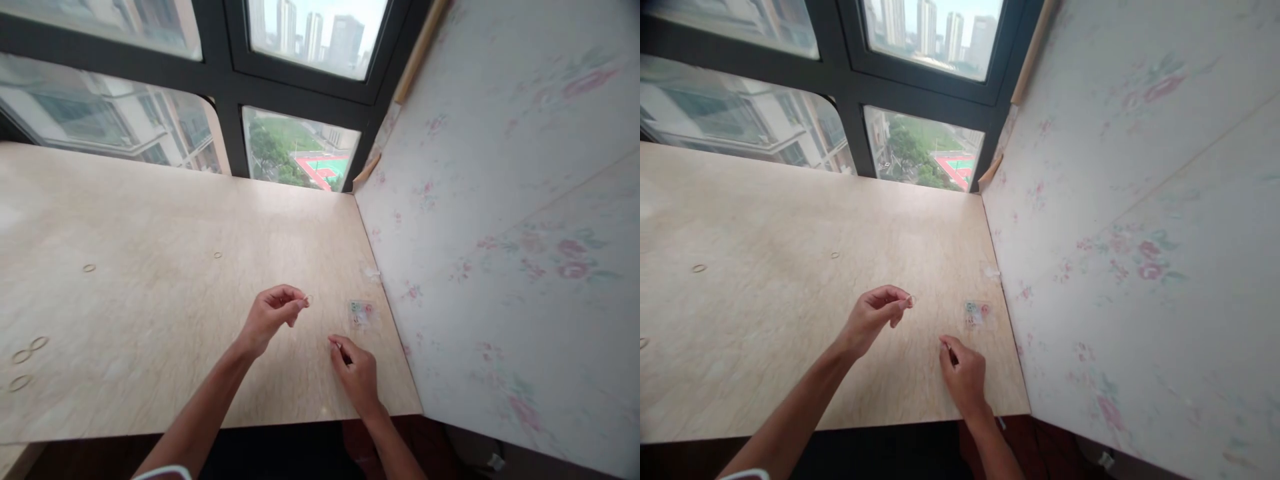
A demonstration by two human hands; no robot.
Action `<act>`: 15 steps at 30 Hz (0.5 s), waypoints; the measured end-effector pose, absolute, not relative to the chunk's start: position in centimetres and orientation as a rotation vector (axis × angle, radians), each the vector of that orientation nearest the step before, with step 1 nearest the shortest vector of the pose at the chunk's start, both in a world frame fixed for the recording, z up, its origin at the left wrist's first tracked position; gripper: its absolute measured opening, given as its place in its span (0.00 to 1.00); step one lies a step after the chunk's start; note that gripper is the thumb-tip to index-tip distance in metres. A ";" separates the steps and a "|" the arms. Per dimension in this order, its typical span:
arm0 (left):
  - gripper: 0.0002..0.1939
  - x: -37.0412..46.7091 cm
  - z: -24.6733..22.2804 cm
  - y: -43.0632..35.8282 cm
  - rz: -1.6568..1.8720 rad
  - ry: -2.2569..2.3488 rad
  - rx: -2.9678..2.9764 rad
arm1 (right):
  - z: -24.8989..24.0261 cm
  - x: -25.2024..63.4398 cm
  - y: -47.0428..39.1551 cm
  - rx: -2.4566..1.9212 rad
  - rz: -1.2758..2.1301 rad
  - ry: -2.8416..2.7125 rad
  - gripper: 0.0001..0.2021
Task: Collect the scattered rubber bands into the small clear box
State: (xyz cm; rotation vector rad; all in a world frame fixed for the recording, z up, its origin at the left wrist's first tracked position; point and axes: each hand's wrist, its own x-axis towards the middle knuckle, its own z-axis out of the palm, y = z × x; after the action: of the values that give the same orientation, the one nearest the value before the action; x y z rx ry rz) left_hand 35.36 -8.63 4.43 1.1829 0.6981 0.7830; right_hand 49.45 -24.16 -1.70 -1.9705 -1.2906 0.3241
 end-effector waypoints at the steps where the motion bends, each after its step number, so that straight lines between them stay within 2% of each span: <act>1: 0.09 36.5 4.6 -9.0 0.727 0.686 1.220 | -1.7 49.4 -24.2 -1.964 0.317 -1.314 0.14; 8: 0.10 42.3 3.8 -11.0 0.522 0.646 1.322 | -1.7 49.3 -24.3 -1.950 0.305 -1.309 0.13; 15: 0.08 44.2 2.2 -11.4 0.474 0.783 1.453 | -1.8 49.1 -24.6 -1.912 0.324 -1.294 0.13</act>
State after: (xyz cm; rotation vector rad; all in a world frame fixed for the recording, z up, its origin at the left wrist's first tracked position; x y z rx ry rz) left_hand 44.21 -11.35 2.18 1.4532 0.7833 0.4745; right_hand 49.10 -24.59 -1.85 -1.9124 -1.2937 0.3237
